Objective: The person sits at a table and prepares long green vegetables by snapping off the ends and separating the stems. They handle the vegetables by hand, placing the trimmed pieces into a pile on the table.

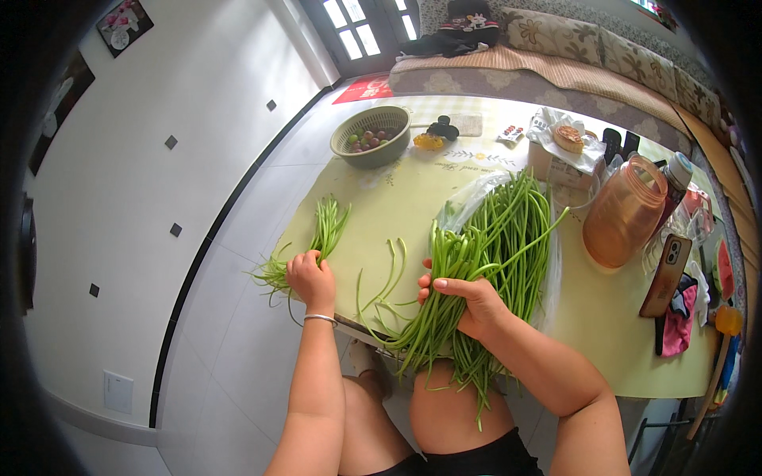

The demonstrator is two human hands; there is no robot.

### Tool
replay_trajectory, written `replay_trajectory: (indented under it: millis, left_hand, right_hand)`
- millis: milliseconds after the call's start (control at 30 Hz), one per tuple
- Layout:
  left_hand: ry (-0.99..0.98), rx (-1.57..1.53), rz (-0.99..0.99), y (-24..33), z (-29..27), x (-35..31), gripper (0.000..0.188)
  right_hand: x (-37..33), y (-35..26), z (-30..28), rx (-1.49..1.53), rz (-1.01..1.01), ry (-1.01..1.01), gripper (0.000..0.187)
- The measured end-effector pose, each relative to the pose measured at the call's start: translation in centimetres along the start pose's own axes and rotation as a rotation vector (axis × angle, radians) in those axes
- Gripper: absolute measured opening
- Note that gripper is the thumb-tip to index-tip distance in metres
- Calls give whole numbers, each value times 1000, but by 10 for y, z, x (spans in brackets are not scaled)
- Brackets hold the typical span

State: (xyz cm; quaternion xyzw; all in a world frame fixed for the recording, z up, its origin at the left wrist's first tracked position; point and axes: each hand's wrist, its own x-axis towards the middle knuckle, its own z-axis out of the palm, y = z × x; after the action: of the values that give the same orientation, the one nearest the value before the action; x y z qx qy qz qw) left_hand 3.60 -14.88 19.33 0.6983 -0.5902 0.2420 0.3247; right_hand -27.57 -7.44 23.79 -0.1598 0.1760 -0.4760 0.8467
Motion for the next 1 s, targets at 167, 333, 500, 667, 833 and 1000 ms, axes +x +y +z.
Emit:
replay_trajectory:
  millis: [167,333,500,667,833,1000]
  left_hand:
    - [29,-125,-9,0,-6,-1,17]
    - [52,-274,-22,9,-15,2,15]
    - [17,-401,2,24,-27,0,15]
    - [-151,-426,57,27,-21,-6,12]
    - [-196,-342,79,28,-16,-8,11]
    - [-126,-378,48,34,-20,-3,7]
  right_hand:
    - [2,2,-4,15,25,1,41]
    - [1,1,-3,16,16,-15,39]
    - [1,1,-3,-8,28,13,39]
    - [0,0,-3,-7,23,9,39]
    - [1,2,-3,11,24,-4,38]
    - [1,2,-4,-1,28,-5,37]
